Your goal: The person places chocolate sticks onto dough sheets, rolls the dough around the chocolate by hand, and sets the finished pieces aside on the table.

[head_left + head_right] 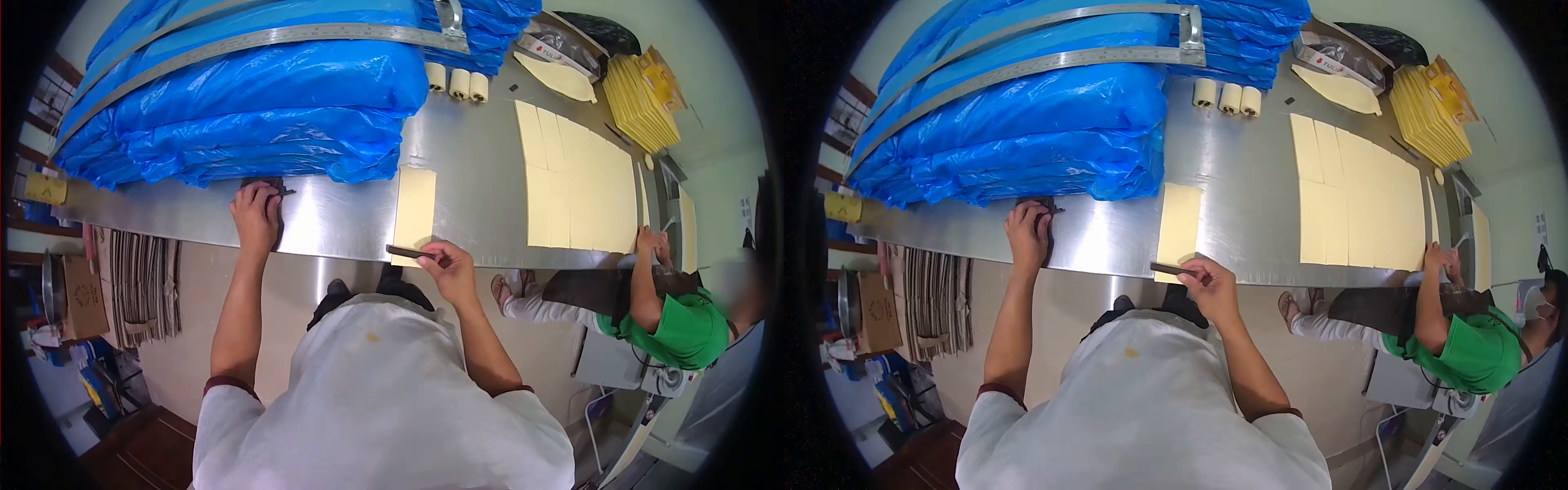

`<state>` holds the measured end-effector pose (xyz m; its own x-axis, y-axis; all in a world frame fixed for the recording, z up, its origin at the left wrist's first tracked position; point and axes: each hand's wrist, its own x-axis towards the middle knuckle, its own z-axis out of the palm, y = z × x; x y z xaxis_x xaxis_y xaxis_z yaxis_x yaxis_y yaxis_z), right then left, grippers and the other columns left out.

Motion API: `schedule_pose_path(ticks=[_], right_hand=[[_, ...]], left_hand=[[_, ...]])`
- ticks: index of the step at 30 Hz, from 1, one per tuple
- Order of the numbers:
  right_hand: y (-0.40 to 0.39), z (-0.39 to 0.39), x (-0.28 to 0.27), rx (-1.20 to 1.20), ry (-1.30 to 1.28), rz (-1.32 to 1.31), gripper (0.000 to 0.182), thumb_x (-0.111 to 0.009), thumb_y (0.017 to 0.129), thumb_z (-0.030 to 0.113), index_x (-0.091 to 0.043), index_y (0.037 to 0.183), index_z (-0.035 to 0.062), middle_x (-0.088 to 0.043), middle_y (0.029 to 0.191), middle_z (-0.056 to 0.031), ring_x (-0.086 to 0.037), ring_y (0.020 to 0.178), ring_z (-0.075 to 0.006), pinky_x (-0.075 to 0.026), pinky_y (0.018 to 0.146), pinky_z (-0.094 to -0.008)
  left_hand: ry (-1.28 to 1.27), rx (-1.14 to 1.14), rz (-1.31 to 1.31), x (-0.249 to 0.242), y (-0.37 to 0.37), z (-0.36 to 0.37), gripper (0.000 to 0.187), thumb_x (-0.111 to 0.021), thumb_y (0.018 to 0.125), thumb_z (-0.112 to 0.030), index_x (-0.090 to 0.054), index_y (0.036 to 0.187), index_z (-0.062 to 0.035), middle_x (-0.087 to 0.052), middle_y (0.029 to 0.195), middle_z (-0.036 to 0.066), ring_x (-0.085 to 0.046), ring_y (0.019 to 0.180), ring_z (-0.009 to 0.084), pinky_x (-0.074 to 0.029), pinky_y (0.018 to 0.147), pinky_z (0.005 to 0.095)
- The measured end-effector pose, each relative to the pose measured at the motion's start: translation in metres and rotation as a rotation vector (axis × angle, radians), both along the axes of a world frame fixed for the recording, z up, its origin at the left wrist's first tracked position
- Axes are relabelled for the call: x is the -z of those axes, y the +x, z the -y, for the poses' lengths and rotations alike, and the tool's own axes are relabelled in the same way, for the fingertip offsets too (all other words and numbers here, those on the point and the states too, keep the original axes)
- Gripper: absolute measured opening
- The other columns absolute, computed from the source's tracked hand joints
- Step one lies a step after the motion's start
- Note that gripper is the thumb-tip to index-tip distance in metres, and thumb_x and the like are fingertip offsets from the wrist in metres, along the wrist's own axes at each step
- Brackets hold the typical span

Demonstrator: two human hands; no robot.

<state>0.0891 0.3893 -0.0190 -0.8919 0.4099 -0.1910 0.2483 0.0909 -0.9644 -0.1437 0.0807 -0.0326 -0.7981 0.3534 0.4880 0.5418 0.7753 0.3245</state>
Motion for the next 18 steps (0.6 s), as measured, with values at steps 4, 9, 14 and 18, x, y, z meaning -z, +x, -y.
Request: schedule_pose_path(ticks=[4, 9, 14, 18], right_hand=[[0.000, 0.000, 0.003, -0.072, 0.266, -0.138, 0.021, -0.080, 0.081, -0.001, -0.072, 0.101, 0.0009, -0.064, 0.088, -0.0028, -0.054, 0.072, -0.0087, -0.045, 0.062, -0.0232], [0.004, 0.000, -0.008, -0.083, 0.445, -0.160, 0.024, -0.080, 0.080, 0.000, -0.074, 0.104, 0.0035, -0.063, 0.097, -0.0085, -0.058, 0.072, -0.0139, -0.049, 0.062, -0.0251], [0.008, -0.002, -0.013, -0.123, 0.431, -0.115, 0.023, -0.076, 0.083, 0.001, -0.072, 0.106, 0.0027, -0.063, 0.096, -0.0110, -0.064, 0.076, -0.0212, -0.054, 0.062, -0.0301], [0.009, -0.004, -0.011, -0.125, 0.421, -0.132, 0.023, -0.076, 0.084, 0.001, -0.074, 0.107, 0.0035, -0.064, 0.096, -0.0099, -0.062, 0.075, -0.0178, -0.052, 0.063, -0.0279]], left_hand=[[0.097, 0.074, 0.026, -0.001, 0.012, -0.004, 0.013, -0.066, 0.092, -0.011, -0.062, 0.102, -0.0052, -0.067, 0.102, 0.011, -0.060, 0.098, 0.0318, -0.043, 0.087, 0.0434], [0.551, 0.176, 0.641, -0.019, 0.072, -0.043, 0.028, -0.051, 0.105, -0.021, -0.052, 0.124, -0.0008, -0.064, 0.099, 0.017, -0.064, 0.088, 0.0277, -0.050, 0.081, 0.0385], [0.205, 0.499, 0.688, -0.037, 0.113, -0.100, 0.035, -0.072, 0.089, -0.015, -0.060, 0.120, -0.0037, -0.064, 0.097, 0.014, -0.064, 0.085, 0.0293, -0.050, 0.080, 0.0404], [0.101, 0.585, 0.517, -0.025, 0.113, -0.110, 0.028, -0.077, 0.083, -0.016, -0.069, 0.108, -0.0083, -0.066, 0.097, 0.009, -0.064, 0.085, 0.0300, -0.046, 0.077, 0.0406]])
